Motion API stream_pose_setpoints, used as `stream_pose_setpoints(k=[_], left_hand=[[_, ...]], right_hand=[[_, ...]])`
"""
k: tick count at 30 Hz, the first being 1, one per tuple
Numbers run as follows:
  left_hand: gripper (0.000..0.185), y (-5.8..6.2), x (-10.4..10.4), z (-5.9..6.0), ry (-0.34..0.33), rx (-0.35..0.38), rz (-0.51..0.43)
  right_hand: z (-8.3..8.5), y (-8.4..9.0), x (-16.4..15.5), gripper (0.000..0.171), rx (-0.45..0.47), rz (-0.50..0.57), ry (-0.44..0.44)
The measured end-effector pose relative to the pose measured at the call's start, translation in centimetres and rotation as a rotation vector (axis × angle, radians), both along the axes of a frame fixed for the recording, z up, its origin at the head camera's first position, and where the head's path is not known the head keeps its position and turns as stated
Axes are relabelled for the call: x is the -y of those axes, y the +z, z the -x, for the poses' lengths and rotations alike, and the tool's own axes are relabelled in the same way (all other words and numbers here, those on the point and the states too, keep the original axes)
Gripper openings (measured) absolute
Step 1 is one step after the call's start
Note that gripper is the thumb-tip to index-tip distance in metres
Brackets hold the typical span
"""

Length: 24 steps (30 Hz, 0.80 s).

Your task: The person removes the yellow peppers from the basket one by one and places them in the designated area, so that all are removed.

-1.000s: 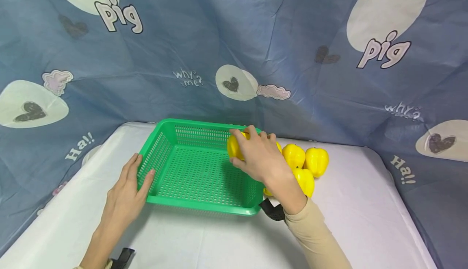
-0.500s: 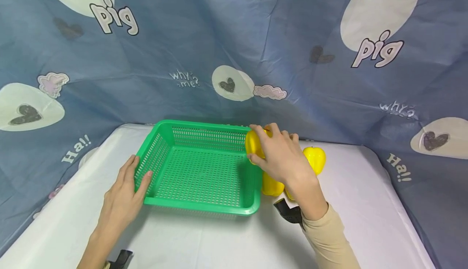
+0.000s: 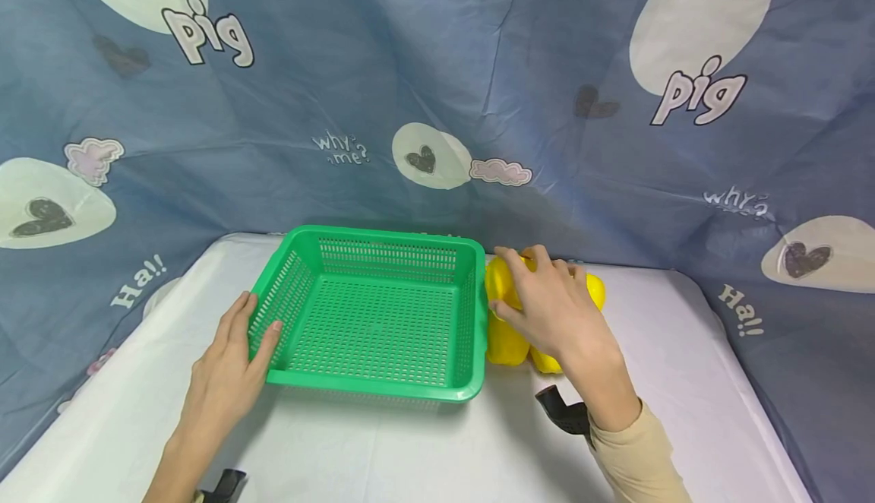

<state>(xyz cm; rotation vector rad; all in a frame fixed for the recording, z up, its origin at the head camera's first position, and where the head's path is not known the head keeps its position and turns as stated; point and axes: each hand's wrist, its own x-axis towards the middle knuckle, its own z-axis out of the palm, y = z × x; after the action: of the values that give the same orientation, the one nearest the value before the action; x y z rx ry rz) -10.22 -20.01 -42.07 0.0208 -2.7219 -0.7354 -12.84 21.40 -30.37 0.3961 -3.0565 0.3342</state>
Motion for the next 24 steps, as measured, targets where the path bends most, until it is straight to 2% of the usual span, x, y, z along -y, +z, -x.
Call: stream_pose_setpoints(k=[7, 24], left_hand=[[0.073, 0.0, 0.0, 0.0, 0.002, -0.008, 0.003], [0.073, 0.0, 0.0, -0.1, 0.001, 0.001, 0.003]], right_hand=[[-0.4, -0.7, -1.9, 0.073, 0.011, -0.012, -0.024], [-0.7, -2.6, -7.3, 0.077, 0.136, -0.030, -0.137]])
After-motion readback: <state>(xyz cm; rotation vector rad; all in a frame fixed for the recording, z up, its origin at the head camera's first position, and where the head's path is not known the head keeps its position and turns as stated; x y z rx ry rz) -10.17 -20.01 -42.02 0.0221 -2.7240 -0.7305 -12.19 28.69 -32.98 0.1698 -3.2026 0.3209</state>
